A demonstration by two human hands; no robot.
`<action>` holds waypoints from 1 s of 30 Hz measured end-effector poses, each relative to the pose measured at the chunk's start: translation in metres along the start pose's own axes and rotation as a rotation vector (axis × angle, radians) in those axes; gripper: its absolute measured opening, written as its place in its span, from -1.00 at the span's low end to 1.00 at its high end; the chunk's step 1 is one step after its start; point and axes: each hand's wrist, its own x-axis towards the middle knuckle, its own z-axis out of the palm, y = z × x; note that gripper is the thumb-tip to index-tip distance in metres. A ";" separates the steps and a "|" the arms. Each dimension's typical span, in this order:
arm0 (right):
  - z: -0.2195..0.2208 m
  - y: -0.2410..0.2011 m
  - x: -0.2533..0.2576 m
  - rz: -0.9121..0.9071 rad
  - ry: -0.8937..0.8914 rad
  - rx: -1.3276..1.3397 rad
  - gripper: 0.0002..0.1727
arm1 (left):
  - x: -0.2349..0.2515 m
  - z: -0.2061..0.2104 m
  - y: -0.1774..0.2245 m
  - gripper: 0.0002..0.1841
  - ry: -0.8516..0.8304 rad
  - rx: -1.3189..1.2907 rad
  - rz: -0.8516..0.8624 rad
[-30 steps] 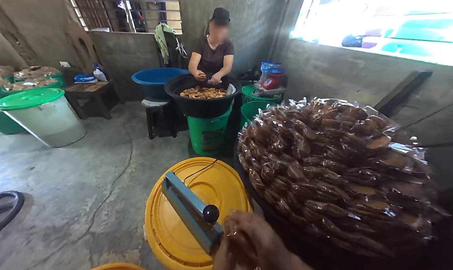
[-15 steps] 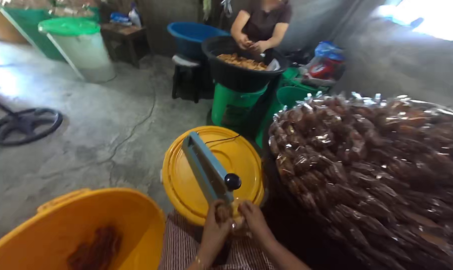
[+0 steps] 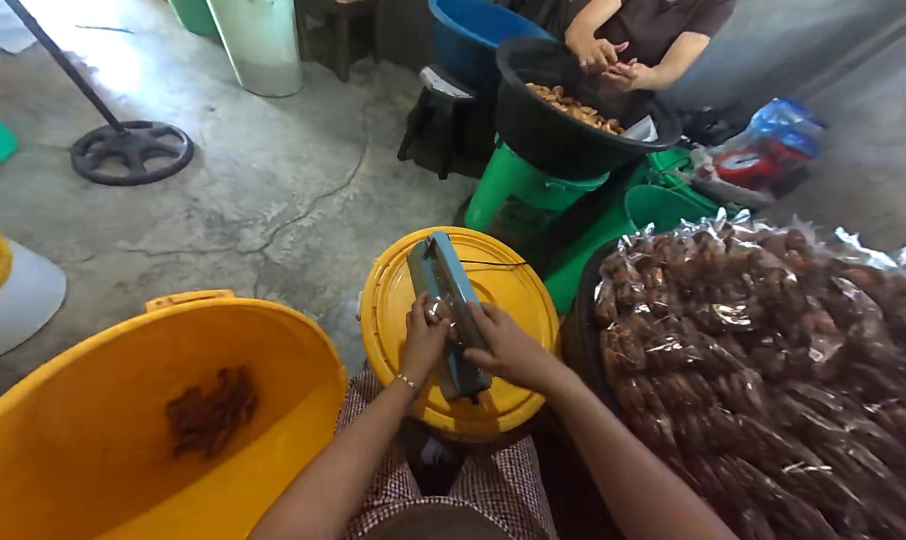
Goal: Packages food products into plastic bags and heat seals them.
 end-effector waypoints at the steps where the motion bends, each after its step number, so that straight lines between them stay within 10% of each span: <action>1: 0.012 -0.002 0.001 0.051 -0.006 -0.051 0.02 | 0.004 -0.001 0.000 -0.26 -0.017 0.007 -0.005; 8: 0.072 0.016 0.007 -0.023 0.452 -0.019 -0.32 | 0.008 -0.021 -0.020 -0.31 0.056 0.000 -0.113; 15: 0.065 0.025 0.006 -0.067 0.453 0.107 -0.29 | 0.012 -0.009 -0.005 -0.35 0.200 -0.141 -0.094; 21: 0.060 0.022 0.003 -0.073 0.434 0.127 -0.33 | 0.013 0.006 0.013 -0.56 -0.037 -0.034 -0.117; 28: 0.035 0.018 -0.040 -0.475 0.783 -0.052 -0.59 | -0.023 -0.023 -0.001 -0.45 -0.054 0.073 0.196; 30: -0.003 0.028 -0.081 -0.338 0.765 -0.136 -0.71 | -0.043 -0.050 -0.011 -0.41 -0.028 -0.018 0.201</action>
